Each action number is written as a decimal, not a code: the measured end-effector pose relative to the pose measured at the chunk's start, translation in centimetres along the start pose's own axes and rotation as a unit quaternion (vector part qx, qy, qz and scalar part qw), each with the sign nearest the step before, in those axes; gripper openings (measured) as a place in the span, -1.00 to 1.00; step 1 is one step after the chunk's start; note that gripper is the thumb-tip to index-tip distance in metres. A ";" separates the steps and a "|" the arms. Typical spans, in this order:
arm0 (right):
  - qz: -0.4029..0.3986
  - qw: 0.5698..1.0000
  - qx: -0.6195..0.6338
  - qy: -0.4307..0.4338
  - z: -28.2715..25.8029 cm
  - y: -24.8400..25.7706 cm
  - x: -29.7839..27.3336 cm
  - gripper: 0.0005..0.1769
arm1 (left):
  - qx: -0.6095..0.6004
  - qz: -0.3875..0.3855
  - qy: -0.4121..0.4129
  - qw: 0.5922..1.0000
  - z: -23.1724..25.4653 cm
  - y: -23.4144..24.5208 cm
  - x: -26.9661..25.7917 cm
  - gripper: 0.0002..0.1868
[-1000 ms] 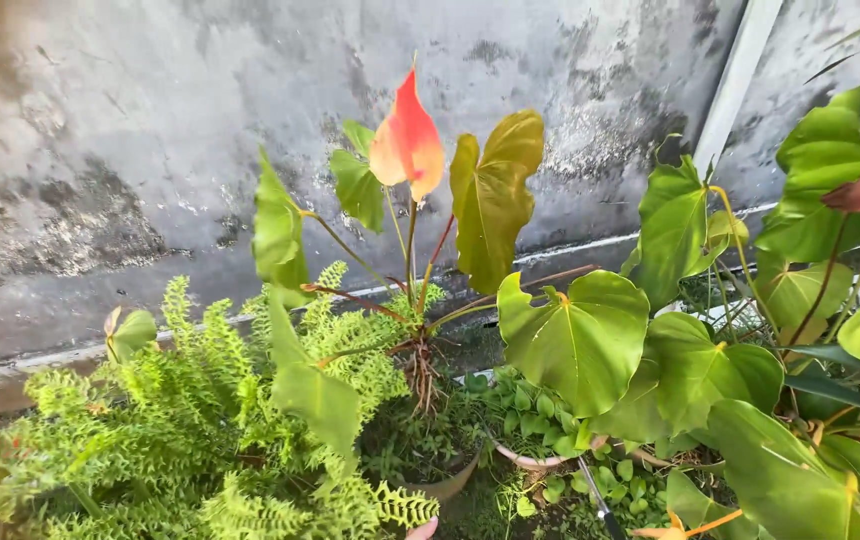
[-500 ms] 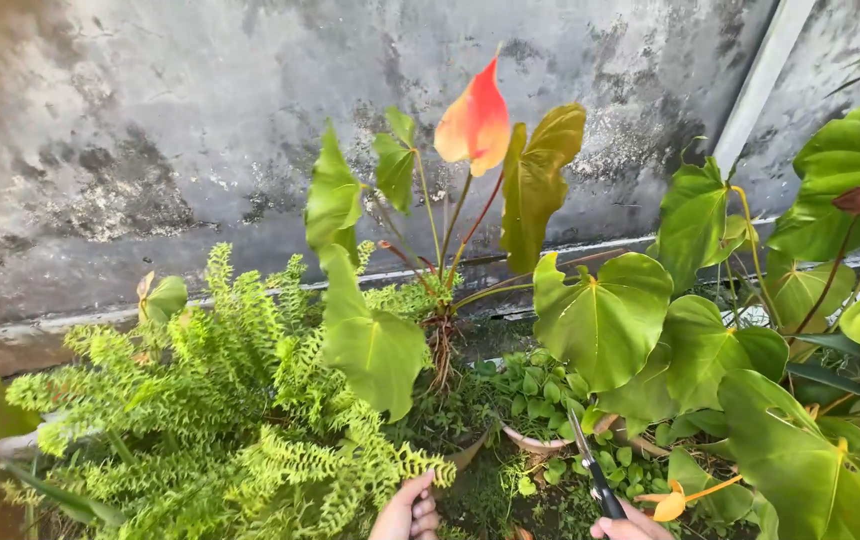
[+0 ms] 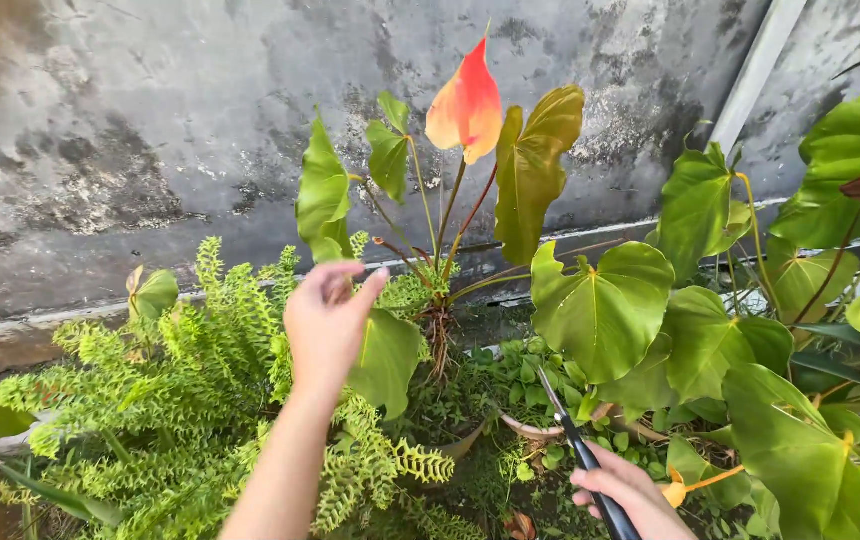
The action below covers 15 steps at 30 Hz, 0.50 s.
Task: Pruning dried leaves and stems from potted plants and a garden bed using hand pruners.
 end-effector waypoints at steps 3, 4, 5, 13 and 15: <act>-0.065 0.996 -0.053 0.036 -2.8 -2.9 1.2 -0.27 | 0.145 -0.046 0.003 0.988 2.3 -2.1 2.5 -0.51; -0.068 0.996 -0.054 0.033 -3.5 -3.8 1.7 -0.27 | 0.148 -0.044 0.005 0.988 1.6 -2.8 3.0 -0.51; -0.056 0.998 -0.023 0.013 -4.3 -4.7 2.1 -0.30 | 0.208 -0.065 -0.005 0.976 0.9 -3.5 3.6 -0.51; -0.168 0.986 -0.013 0.009 -9.5 -8.4 11.1 -0.42 | 0.350 -0.178 0.075 0.916 -6.3 -6.3 6.9 -0.53; -0.112 0.993 -0.020 -0.044 -11.4 -9.7 11.6 -0.43 | 0.270 -0.272 0.063 0.921 -8.6 -6.3 7.4 -0.41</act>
Point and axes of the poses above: each hand's wrist, its own x-axis towards the middle knuckle, its own y-axis out of the back of the hand, z = x × y, the point moved 2 cm from there along x, towards the middle knuckle, and after that the axes turned 8 degrees about x, right-handed, at the moved point
